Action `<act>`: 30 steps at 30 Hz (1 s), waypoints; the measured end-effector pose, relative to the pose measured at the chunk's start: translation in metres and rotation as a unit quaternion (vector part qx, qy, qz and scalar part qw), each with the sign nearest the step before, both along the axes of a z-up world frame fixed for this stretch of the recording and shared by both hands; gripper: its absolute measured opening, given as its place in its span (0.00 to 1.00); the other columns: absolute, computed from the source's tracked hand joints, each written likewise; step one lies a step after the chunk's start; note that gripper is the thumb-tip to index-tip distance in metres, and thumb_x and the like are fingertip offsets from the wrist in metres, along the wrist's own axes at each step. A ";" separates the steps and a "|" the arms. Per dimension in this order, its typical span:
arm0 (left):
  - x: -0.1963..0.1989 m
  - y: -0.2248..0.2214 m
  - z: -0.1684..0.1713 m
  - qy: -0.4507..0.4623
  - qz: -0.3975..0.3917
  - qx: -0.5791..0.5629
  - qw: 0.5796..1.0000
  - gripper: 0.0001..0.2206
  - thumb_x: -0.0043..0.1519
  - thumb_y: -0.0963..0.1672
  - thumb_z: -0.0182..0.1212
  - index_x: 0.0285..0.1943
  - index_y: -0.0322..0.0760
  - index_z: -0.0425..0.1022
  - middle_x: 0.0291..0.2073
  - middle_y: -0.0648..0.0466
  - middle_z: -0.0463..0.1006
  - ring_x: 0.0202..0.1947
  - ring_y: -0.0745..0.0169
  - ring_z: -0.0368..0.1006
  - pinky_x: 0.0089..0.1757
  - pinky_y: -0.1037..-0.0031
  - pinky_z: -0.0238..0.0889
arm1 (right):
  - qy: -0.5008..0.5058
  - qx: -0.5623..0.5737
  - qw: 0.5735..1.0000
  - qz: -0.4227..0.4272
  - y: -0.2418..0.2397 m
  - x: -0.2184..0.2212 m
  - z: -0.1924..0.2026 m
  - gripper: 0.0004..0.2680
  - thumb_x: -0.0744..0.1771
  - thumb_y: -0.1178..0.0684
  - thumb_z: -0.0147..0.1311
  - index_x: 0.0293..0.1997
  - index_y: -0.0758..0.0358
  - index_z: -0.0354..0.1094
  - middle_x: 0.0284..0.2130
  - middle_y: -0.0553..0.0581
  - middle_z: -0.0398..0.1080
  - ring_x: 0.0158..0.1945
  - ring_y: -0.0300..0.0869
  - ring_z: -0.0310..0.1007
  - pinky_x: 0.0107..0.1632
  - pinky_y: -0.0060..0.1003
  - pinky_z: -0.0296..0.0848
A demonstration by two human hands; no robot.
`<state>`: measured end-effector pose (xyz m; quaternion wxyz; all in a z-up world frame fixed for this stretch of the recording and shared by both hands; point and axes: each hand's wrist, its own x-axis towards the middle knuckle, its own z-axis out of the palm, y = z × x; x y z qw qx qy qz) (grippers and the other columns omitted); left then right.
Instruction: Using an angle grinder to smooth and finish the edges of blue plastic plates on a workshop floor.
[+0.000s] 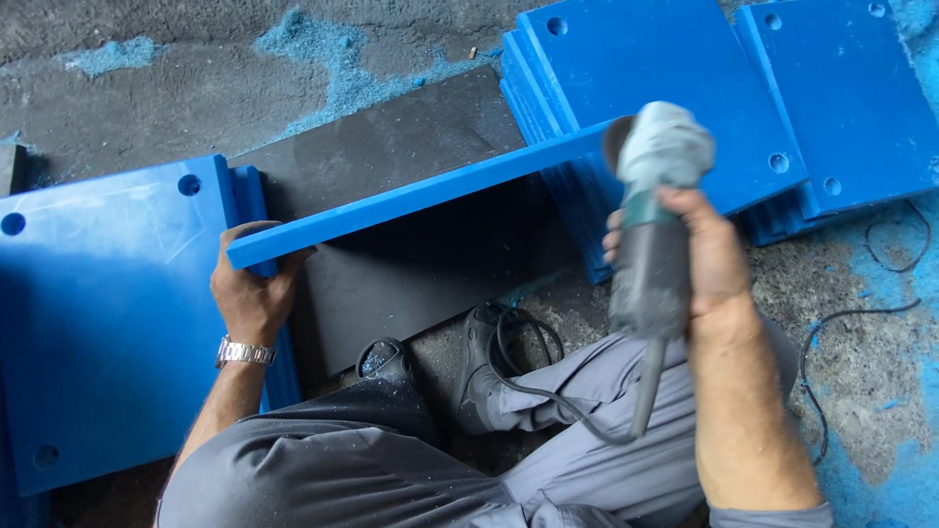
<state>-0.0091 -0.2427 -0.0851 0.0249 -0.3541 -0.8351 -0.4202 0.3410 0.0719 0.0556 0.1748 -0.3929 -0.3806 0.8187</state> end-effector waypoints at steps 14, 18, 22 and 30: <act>-0.025 0.050 0.069 0.302 -0.120 -0.298 0.897 0.28 0.59 0.51 0.71 0.65 0.39 0.70 0.49 0.50 0.78 0.50 0.51 0.75 0.47 0.60 0.68 | -0.165 0.379 0.907 -0.084 0.156 0.056 -0.035 0.28 0.67 0.49 0.65 0.69 0.76 0.51 0.48 0.59 0.69 0.45 0.45 0.76 0.46 0.42 0.81; -0.030 0.078 0.076 0.300 -0.186 -0.287 0.890 0.24 0.62 0.56 0.64 0.55 0.37 0.71 0.44 0.48 0.79 0.43 0.51 0.77 0.43 0.60 0.72 | -0.343 0.471 0.811 -0.050 0.181 0.058 -0.091 0.32 0.62 0.51 0.68 0.70 0.72 0.48 0.52 0.65 0.66 0.45 0.47 0.75 0.47 0.44 0.80; -0.033 0.090 0.084 0.254 -0.207 -0.338 0.882 0.23 0.64 0.57 0.60 0.47 0.36 0.70 0.37 0.48 0.79 0.36 0.52 0.79 0.31 0.65 0.72 | -0.522 0.572 0.632 -0.005 0.168 0.059 -0.128 0.37 0.61 0.50 0.73 0.73 0.68 0.44 0.58 0.72 0.56 0.53 0.58 0.68 0.50 0.55 0.73; -0.033 0.088 0.086 0.262 -0.207 -0.335 0.881 0.22 0.64 0.57 0.60 0.46 0.36 0.72 0.36 0.48 0.79 0.33 0.53 0.79 0.27 0.67 0.71 | -0.547 0.645 0.527 0.080 0.143 0.063 -0.182 0.39 0.61 0.45 0.73 0.76 0.69 0.44 0.56 0.72 0.55 0.54 0.59 0.66 0.47 0.53 0.74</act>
